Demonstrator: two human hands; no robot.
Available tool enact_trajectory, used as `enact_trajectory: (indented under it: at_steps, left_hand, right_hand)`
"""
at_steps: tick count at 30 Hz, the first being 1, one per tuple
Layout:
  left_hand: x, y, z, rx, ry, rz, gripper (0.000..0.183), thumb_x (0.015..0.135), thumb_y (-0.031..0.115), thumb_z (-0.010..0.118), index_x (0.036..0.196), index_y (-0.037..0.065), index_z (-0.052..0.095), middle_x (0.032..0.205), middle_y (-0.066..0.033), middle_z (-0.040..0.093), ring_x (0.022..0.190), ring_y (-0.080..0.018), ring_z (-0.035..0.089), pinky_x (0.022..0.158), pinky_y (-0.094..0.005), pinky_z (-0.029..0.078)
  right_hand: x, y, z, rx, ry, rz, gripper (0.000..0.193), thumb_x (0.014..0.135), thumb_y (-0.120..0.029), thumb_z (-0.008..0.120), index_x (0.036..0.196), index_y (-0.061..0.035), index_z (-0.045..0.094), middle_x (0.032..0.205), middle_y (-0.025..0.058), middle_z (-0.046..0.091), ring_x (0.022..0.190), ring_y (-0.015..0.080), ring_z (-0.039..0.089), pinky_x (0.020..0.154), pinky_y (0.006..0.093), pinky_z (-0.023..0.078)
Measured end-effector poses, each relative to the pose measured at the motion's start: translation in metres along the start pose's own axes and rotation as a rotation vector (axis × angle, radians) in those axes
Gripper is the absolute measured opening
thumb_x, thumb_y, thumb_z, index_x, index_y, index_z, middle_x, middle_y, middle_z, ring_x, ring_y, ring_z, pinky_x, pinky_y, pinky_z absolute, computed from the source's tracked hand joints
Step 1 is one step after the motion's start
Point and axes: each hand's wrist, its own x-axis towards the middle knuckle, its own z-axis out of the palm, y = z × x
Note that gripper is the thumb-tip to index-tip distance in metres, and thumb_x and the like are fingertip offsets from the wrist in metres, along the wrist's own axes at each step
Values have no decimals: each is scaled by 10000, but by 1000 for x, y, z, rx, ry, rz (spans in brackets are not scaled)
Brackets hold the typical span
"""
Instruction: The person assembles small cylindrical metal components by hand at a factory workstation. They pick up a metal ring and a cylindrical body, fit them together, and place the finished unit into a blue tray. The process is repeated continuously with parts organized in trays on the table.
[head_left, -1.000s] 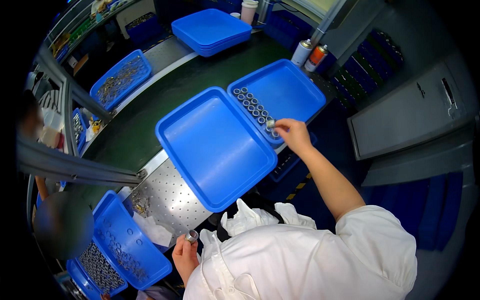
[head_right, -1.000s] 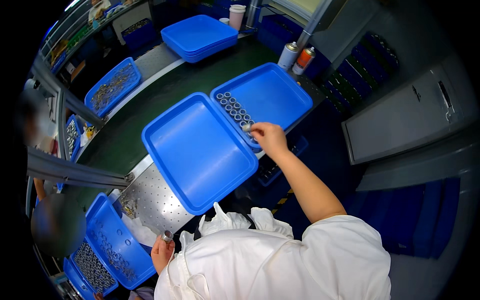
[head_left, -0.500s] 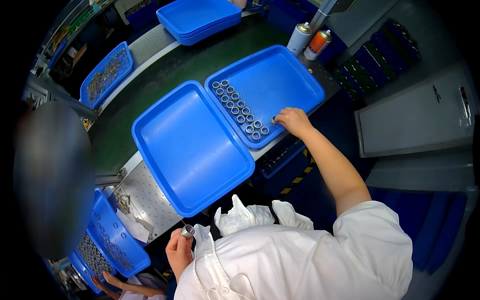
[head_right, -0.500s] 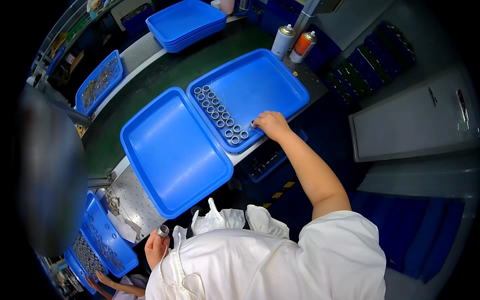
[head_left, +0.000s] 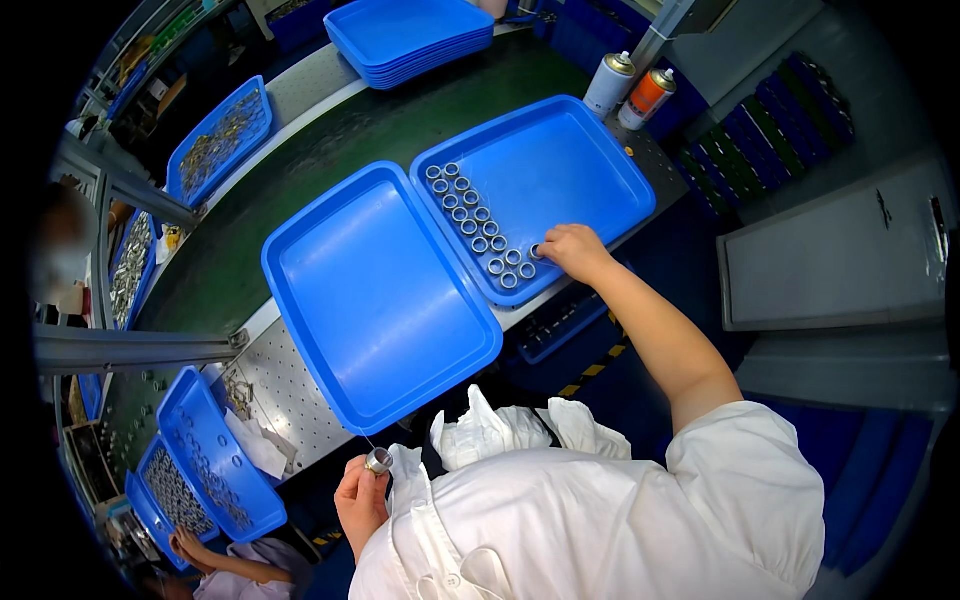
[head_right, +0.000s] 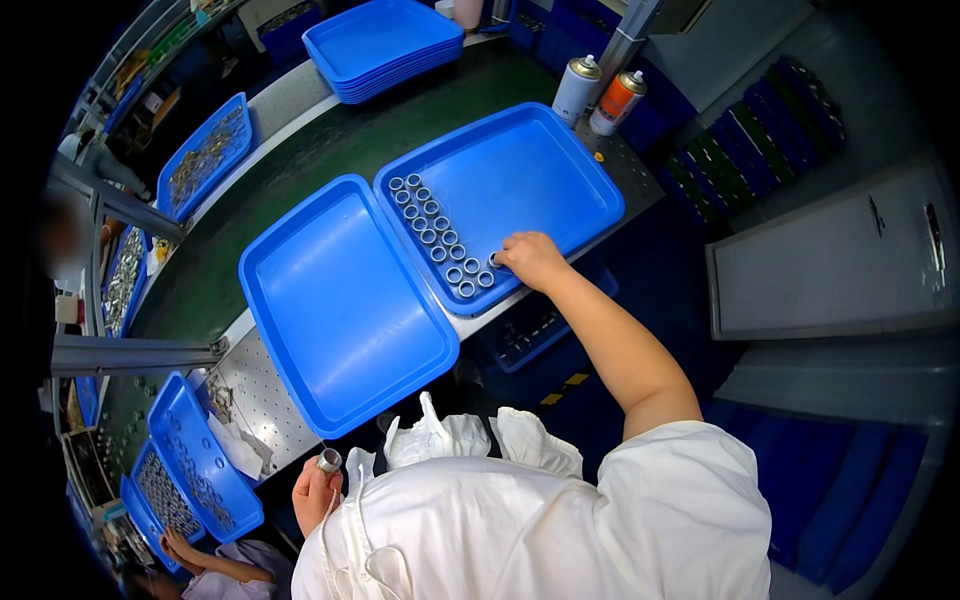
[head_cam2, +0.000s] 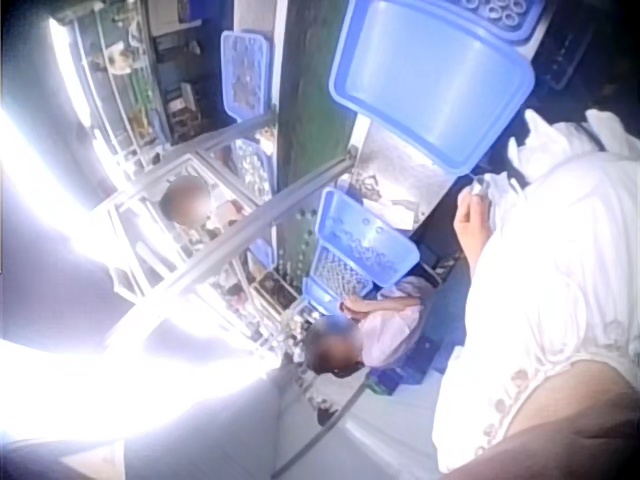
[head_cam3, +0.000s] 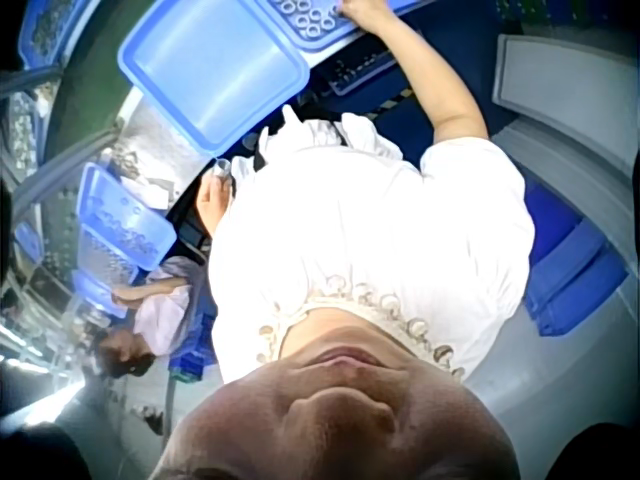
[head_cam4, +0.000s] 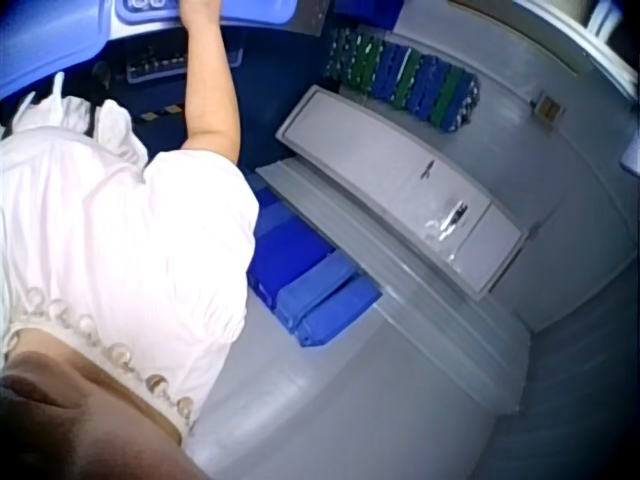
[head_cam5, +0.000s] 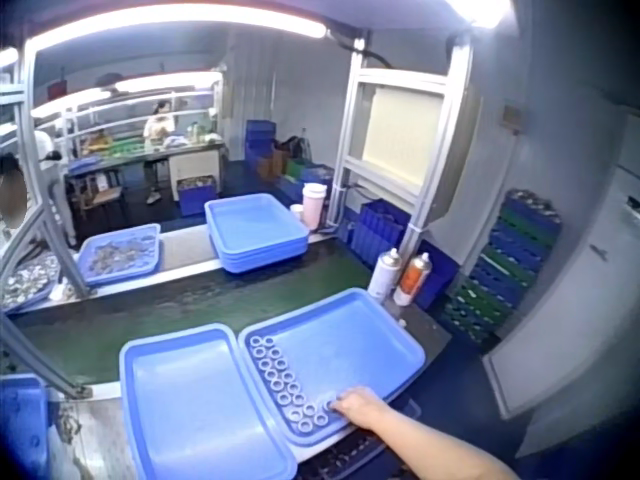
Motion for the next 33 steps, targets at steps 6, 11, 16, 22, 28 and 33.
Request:
enact_trajectory:
  at_steps: [6,11,16,22,28,33]
  left_hand:
    - [1,0,1,-12,14,15,125,863,9,516,909,-72,600,1031,-92,526,937,-162,553,850,-275,472]
    - [2,0,3,-16,26,18,125,860,-6,506,908,-73,599,1033,-94,524,938,-164,554,852,-278,474]
    - [5,-2,1,-21,11,18,127,860,-9,502,909,-80,596,1035,-96,523,940,-165,554,855,-277,474]
    - [7,2,6,-23,21,11,129,859,-5,507,912,-83,595,1034,-95,523,940,-161,553,852,-272,474]
    - [9,6,10,9,27,-4,130,859,-3,509,912,-82,598,1040,-94,521,941,-160,554,849,-272,472]
    - [10,4,10,-9,42,-2,132,861,1,509,910,-83,599,1048,-96,520,948,-163,552,857,-276,466]
  right_hand:
    - [7,-3,-1,30,-6,-35,144,728,-136,553,816,-164,665,751,35,574,798,214,577,689,343,460]
    - [4,-2,-3,21,-87,-24,159,752,-152,542,835,-177,676,773,38,588,839,213,586,715,350,463]
    - [3,-1,-2,46,-47,-19,162,755,-146,538,844,-172,671,772,34,593,815,210,593,707,351,467]
    - [3,0,1,100,31,15,141,772,-154,547,857,-158,660,764,32,597,797,217,596,698,353,471]
    - [0,0,-6,256,110,62,156,751,-147,618,905,-135,599,744,52,595,753,257,592,655,375,467]
    - [-9,1,-12,317,34,124,151,765,-139,616,894,-112,542,729,76,583,738,281,585,638,395,460]
